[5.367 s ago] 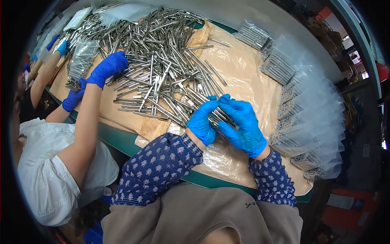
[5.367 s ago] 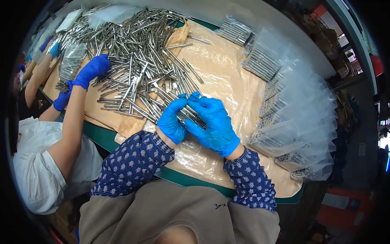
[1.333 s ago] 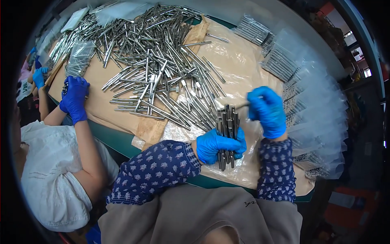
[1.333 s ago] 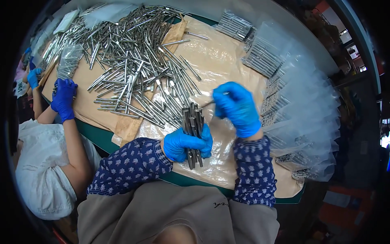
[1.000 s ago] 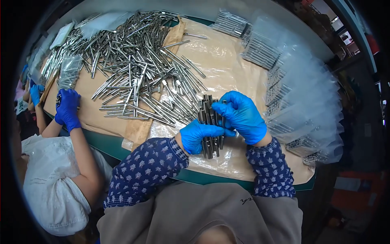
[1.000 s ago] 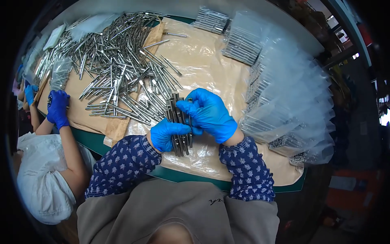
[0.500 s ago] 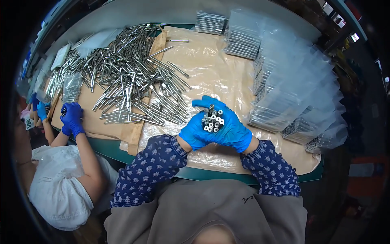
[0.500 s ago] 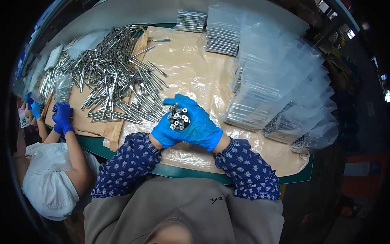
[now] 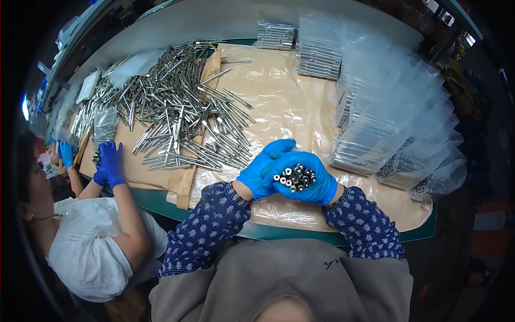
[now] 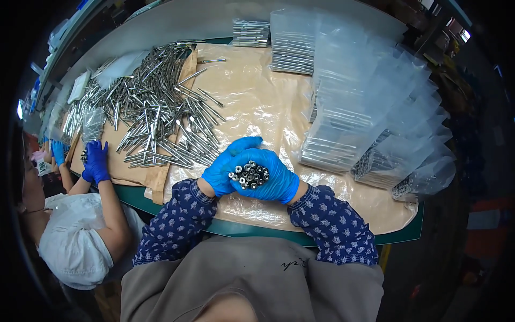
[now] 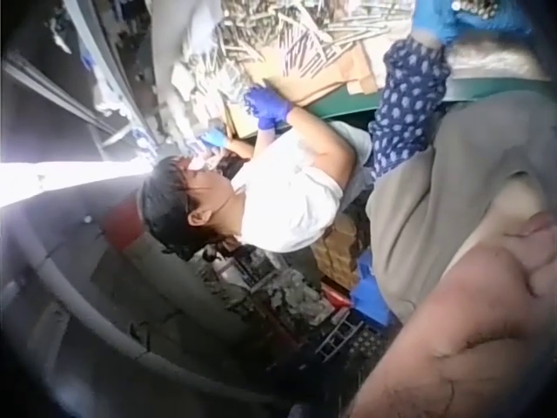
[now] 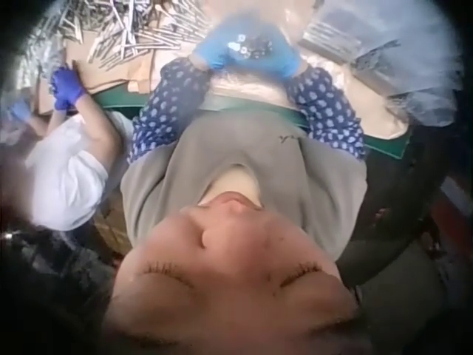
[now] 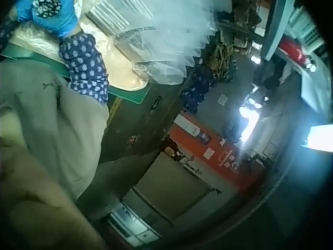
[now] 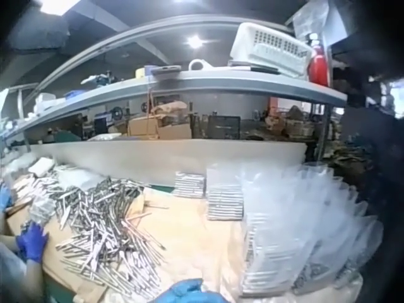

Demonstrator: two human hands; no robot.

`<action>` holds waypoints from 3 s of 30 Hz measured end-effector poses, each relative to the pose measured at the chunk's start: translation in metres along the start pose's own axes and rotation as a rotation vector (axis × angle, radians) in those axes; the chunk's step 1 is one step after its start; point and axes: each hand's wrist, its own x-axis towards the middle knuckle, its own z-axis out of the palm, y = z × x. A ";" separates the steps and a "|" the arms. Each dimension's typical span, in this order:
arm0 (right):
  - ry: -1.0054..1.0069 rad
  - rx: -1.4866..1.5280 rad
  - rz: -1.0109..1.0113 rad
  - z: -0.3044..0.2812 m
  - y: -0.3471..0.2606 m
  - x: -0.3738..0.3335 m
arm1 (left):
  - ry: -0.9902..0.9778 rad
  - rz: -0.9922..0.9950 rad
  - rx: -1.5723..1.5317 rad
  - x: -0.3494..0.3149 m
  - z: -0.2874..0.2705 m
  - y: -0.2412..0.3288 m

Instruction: Sorting small metal pins and sliding groups of them into plastic sleeves for packaging.

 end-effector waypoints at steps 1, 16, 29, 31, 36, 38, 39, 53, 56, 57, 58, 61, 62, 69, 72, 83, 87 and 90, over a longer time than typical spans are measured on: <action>0.005 -0.001 -0.002 0.000 0.001 0.000 | 0.034 -0.007 0.058 0.005 0.002 0.013; -0.059 -0.099 0.037 0.011 0.022 -0.002 | 0.110 0.483 0.469 0.016 0.023 0.055; 0.517 0.378 0.052 0.007 -0.008 0.016 | 0.039 0.084 0.183 0.006 0.032 0.048; 0.440 0.281 0.052 0.009 -0.014 0.017 | 0.130 -0.018 0.248 0.006 0.033 0.023; -0.040 0.234 0.084 -0.015 -0.027 0.014 | -0.110 0.194 0.434 0.008 0.018 0.047; -0.129 0.172 0.002 -0.013 -0.014 0.011 | -0.178 0.240 0.472 0.009 0.008 0.040; -0.148 0.117 0.059 -0.011 -0.010 0.007 | -0.168 0.239 0.472 0.010 0.005 0.039; -0.083 -0.167 0.016 0.006 0.040 -0.008 | -0.097 0.353 0.472 0.004 0.024 0.087; -0.156 0.018 -0.112 0.000 0.035 -0.009 | -0.034 0.531 0.823 0.011 0.027 0.072; -0.100 0.231 0.041 0.003 0.030 -0.011 | -0.042 0.534 0.818 0.011 0.031 0.073; -0.040 0.444 0.194 0.004 0.028 -0.011 | 0.000 0.501 0.767 0.011 0.034 0.073; -0.104 0.210 0.050 0.003 0.038 -0.008 | 0.062 0.490 0.756 0.012 0.038 0.074; -0.009 0.157 -0.026 0.006 0.037 -0.007 | 0.057 0.547 0.793 0.012 0.036 0.072; -0.166 -0.248 -0.166 0.003 0.053 -0.006 | 0.026 0.500 0.867 0.008 0.027 0.072; -0.021 -0.089 -0.146 0.013 0.047 -0.007 | 0.064 0.497 0.807 0.011 0.033 0.073; 0.137 -0.342 -0.066 0.013 0.088 0.000 | 0.206 0.643 0.776 0.023 0.035 0.060; 0.002 -0.377 -0.159 -0.003 0.086 -0.003 | 0.032 0.571 0.824 0.024 0.031 0.065; -0.019 -0.119 -0.189 -0.009 0.075 0.011 | -0.043 0.583 0.768 0.030 0.015 0.066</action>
